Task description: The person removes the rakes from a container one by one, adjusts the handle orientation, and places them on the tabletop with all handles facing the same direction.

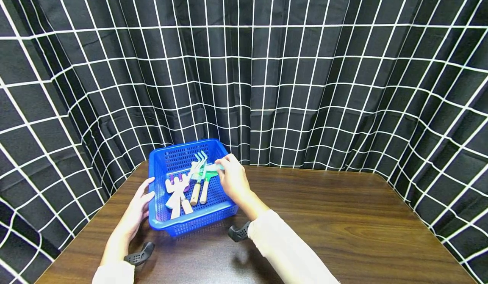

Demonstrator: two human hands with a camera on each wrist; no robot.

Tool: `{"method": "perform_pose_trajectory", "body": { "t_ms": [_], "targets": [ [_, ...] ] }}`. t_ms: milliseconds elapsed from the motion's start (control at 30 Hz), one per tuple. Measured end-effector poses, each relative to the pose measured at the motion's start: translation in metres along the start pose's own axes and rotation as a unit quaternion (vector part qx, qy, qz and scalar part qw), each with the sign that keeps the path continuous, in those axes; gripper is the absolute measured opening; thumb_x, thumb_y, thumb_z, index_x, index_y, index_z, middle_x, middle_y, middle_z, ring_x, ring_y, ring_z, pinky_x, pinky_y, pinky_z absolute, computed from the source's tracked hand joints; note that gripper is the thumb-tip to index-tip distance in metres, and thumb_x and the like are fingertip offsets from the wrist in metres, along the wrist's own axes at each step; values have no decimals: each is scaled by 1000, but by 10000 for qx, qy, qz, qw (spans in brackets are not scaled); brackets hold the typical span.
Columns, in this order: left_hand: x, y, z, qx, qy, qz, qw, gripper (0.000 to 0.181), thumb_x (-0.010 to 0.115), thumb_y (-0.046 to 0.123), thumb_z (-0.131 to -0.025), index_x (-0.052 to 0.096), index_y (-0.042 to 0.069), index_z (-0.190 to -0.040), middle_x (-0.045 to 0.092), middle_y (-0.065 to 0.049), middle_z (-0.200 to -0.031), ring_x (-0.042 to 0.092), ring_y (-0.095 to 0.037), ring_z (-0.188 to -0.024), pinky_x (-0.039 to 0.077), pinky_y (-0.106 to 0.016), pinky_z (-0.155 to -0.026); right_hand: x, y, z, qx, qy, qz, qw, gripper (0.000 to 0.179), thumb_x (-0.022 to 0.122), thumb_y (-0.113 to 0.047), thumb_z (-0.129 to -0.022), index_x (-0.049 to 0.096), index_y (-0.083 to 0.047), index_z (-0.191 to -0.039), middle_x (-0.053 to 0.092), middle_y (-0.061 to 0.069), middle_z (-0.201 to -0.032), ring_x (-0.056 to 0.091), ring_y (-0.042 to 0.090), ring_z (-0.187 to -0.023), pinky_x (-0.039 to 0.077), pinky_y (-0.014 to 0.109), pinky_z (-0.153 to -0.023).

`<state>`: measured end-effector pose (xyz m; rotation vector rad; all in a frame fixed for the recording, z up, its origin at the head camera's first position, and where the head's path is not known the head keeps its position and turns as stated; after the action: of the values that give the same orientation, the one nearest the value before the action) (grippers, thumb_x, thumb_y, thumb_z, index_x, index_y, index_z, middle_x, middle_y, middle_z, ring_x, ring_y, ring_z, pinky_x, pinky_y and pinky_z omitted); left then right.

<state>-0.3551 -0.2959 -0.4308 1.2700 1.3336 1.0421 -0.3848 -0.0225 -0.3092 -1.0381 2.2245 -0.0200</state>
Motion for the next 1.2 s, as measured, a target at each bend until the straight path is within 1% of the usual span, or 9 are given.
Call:
{"method": "perform_pose_trajectory", "body": {
  "t_ms": [200,267,400,467,533,633,767,1000,1200],
  "targets": [
    [4,0,-1,14,-27,-40,10000,52,35,32,-107,16,20,-154,40,-23,-139,64,-13,-101,51,-36,-80,-7,4,4,-527,76,218,9983,21,74,2,-78,70,-6,-98,61,6,-95,63,23,-86,51,35,-79],
    [4,0,0,20,-52,-65,10000,52,34,31,-107,15,20,-154,41,-21,-139,63,-12,-103,51,-36,-81,-11,8,5,-661,157,234,9974,23,74,4,-76,70,-5,-97,61,6,-94,63,23,-85,51,35,-78],
    [3,2,1,69,-64,-54,9999,51,35,30,-107,16,19,-153,51,-5,-131,62,-12,-107,51,-34,-82,-22,18,7,-896,303,237,9952,24,74,6,-75,70,-4,-96,62,7,-94,62,23,-86,51,35,-78],
    [2,3,1,92,-73,-28,9999,52,36,30,-107,16,18,-153,54,-1,-127,62,-12,-106,51,-33,-81,-27,20,7,-1024,337,255,9938,23,74,7,-75,69,-4,-96,62,7,-94,62,24,-87,51,36,-79],
    [3,3,0,103,-82,-7,9999,52,36,30,-106,16,18,-153,53,-7,-130,62,-11,-105,51,-33,-81,-32,21,8,-1159,371,268,9922,23,73,7,-76,69,-3,-96,62,8,-95,61,25,-88,51,36,-80],
    [2,2,-1,30,-97,-25,9999,53,35,32,-107,14,19,-154,42,-21,-141,61,-6,-104,51,-32,-82,-39,21,7,-1268,418,273,9907,23,71,8,-77,69,-3,-98,62,10,-97,61,26,-91,50,37,-82],
    [1,-1,0,-89,-50,-73,9999,54,34,35,-107,12,20,-154,30,-29,-147,60,-1,-102,50,-31,-83,-46,22,2,-1238,482,251,9908,25,69,9,-78,69,-3,-100,62,10,-100,62,26,-92,51,37,-84],
    [0,-1,1,-63,28,-105,9999,53,34,34,-106,14,21,-154,36,-27,-143,63,-6,-100,50,-33,-81,-57,24,-3,-968,687,76,9929,24,72,8,-79,70,-4,-101,62,9,-100,64,26,-91,52,36,-85],
    [0,1,0,-27,29,-98,9999,53,33,33,-107,14,21,-154,36,-27,-142,63,-6,-100,51,-33,-81,-63,31,0,-603,846,-145,9945,24,75,5,-79,71,-4,-101,63,8,-99,64,24,-90,53,36,-79]
  ]
}}
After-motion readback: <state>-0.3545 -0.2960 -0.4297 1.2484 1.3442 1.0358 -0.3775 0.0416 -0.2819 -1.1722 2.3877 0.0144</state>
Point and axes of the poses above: each hand's wrist, its own z-axis away from the middle knuckle, its own x-axis out of the palm, y = z × x, the point moved 8 cm from there along -z, towards the middle knuckle
